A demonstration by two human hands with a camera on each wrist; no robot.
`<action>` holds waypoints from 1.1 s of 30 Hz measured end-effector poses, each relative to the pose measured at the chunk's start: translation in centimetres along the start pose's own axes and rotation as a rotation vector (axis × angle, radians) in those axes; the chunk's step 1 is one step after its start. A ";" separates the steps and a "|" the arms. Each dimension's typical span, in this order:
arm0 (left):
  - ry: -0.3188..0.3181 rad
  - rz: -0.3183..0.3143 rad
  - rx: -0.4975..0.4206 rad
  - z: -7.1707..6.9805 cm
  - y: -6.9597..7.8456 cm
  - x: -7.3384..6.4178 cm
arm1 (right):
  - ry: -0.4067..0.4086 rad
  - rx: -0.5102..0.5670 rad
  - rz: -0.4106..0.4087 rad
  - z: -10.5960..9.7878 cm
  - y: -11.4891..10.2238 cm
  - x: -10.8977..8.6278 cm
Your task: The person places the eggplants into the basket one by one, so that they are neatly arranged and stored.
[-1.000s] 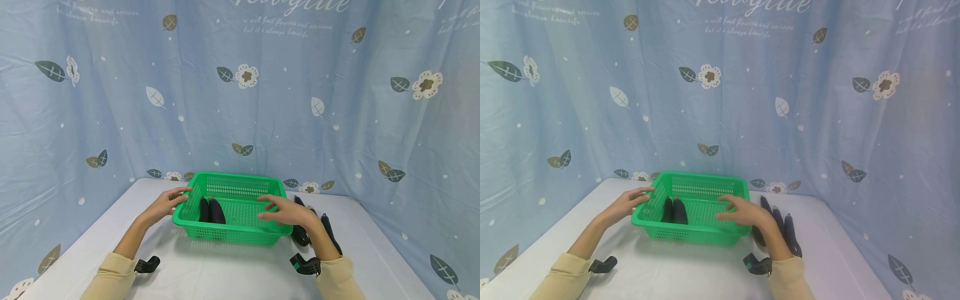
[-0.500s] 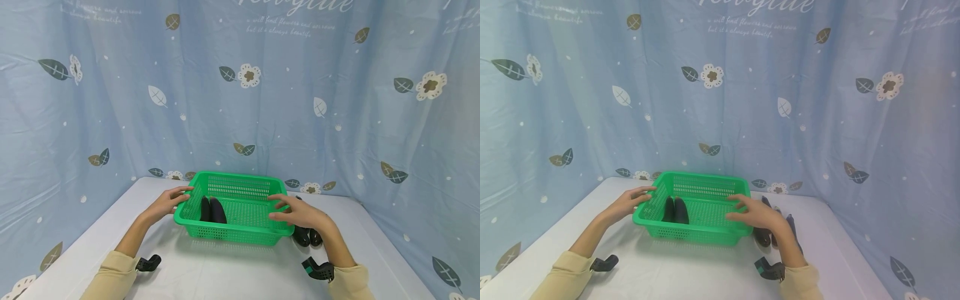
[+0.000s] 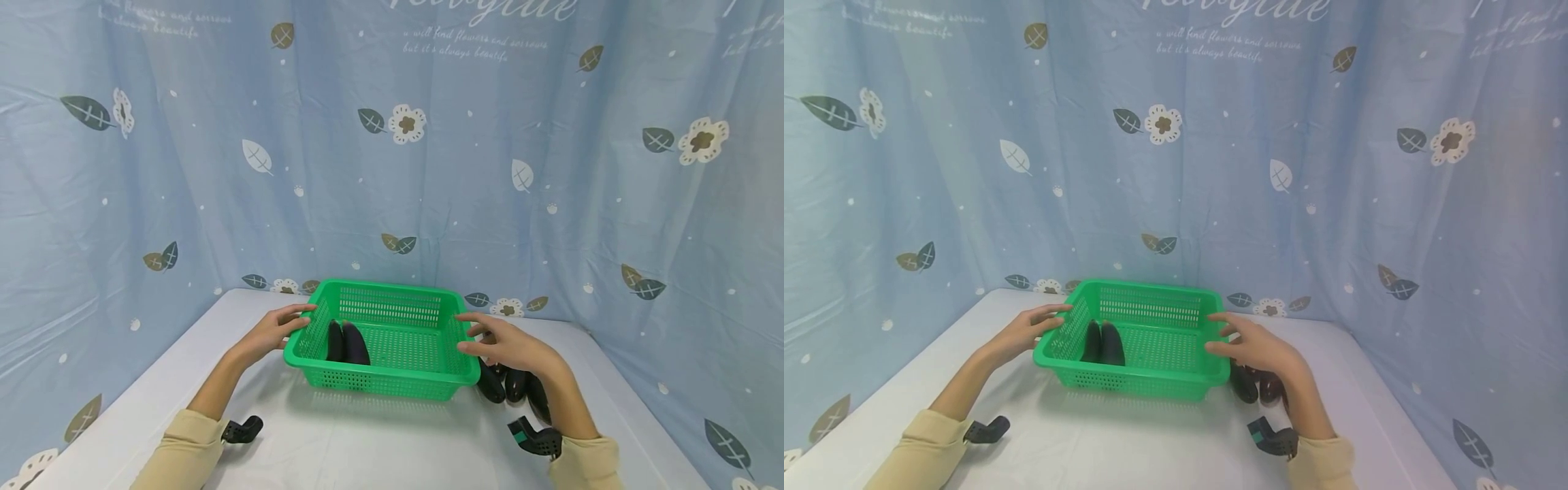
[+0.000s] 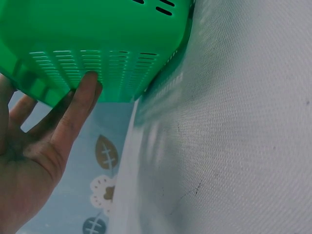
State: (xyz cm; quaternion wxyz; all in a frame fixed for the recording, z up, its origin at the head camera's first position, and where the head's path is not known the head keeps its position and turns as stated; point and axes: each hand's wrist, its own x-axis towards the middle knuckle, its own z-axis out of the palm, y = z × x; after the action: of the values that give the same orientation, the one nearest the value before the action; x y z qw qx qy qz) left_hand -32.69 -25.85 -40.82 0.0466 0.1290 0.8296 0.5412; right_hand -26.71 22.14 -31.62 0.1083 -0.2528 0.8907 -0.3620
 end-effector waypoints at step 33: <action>-0.004 -0.004 0.010 -0.2 -0.2 0.5 | 0.077 0.032 0.103 -3.6 5.2 -1.8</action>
State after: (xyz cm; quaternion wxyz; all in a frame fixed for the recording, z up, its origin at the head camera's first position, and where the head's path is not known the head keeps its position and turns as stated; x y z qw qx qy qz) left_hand -33.19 -25.94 -40.89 0.0487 0.1289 0.8324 0.5367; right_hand -28.51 28.37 -32.68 0.0967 -0.1909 0.9000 -0.3798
